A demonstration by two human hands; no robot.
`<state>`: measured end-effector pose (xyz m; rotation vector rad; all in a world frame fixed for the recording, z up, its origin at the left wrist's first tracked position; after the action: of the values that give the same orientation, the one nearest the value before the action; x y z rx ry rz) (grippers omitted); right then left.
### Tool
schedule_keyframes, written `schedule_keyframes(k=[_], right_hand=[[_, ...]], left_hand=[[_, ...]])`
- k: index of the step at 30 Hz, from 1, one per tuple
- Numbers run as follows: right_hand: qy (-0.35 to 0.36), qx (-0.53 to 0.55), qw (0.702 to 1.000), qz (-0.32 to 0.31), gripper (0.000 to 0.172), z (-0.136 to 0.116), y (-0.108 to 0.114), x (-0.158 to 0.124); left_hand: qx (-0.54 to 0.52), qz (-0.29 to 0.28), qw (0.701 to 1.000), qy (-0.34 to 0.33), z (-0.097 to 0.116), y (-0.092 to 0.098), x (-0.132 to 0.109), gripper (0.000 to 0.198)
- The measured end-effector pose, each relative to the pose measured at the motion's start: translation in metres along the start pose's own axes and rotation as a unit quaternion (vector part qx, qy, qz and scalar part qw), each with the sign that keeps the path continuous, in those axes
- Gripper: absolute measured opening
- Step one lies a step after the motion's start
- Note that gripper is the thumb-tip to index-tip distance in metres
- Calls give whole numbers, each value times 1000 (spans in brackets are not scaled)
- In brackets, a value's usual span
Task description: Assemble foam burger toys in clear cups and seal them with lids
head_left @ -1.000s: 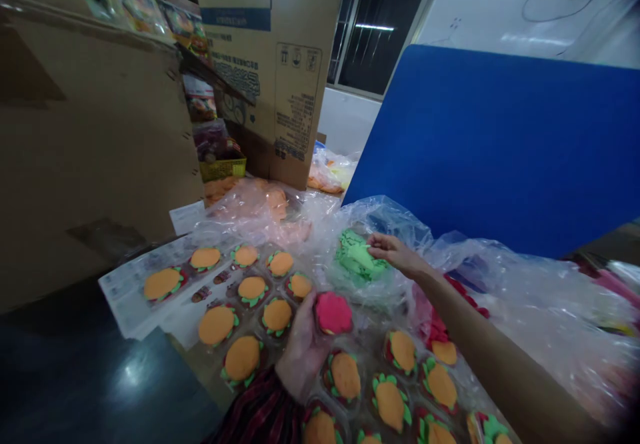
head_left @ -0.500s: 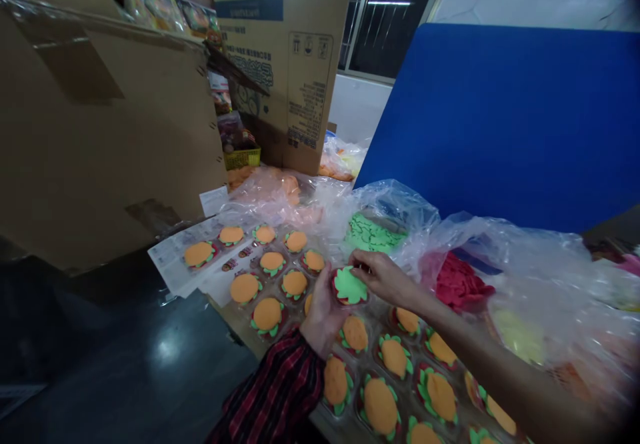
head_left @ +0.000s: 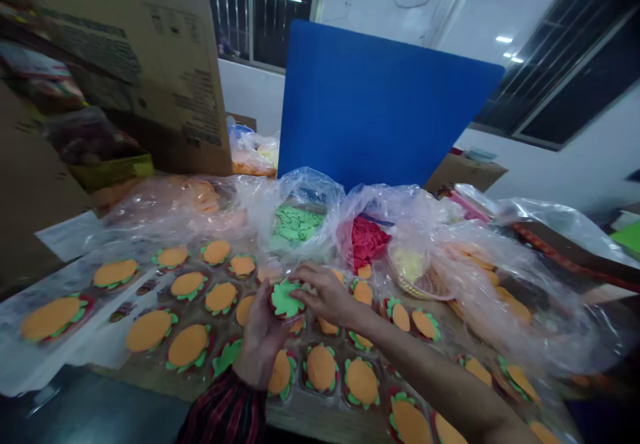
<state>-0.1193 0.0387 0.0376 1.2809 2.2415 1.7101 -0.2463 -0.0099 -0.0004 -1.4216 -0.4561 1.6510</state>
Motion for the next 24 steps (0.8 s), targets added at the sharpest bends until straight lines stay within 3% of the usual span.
schedule_keyframes(k=[2, 5, 8, 11, 17, 21, 24], right_hand=[[-94, -84, 992, -28, 17, 24, 19, -11], [-220, -263, 931, -128, 21, 74, 47, -22], [-264, -320, 894, -169, 17, 117, 57, -22], [-285, -334, 875, -204, 16, 140, 50, -20], [-270, -291, 901, -175, 30, 148, 41, -21], [-257, -231, 935, -84, 27, 138, 51, -24], [-248, -142, 958, -7, 21, 111, 58, -28]], left_hand=[[14, 24, 1000, -9, -5, 0, 0, 17], [35, 26, 999, -23, -12, -3, 0, 17], [43, 0, 999, -17, -20, -7, 1, 19], [39, -10, 999, 0, -26, -7, 3, 21], [24, 0, 1000, -8, -30, -1, 9, 22], [24, -18, 1000, -3, -34, 0, 14, 25], [39, -17, 999, 1, -40, -3, 14, 29]])
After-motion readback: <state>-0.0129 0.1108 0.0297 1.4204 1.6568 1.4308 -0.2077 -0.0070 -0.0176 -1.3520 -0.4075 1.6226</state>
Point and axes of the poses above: each hand's wrist, its own x-axis towards the middle knuckle, its own y-axis out of the back of the hand, z = x × y, the point moved 1 cm from there along x, towards the middle knuckle, and after that the axes turned 7 degrees about z, right-handed, at the moved point
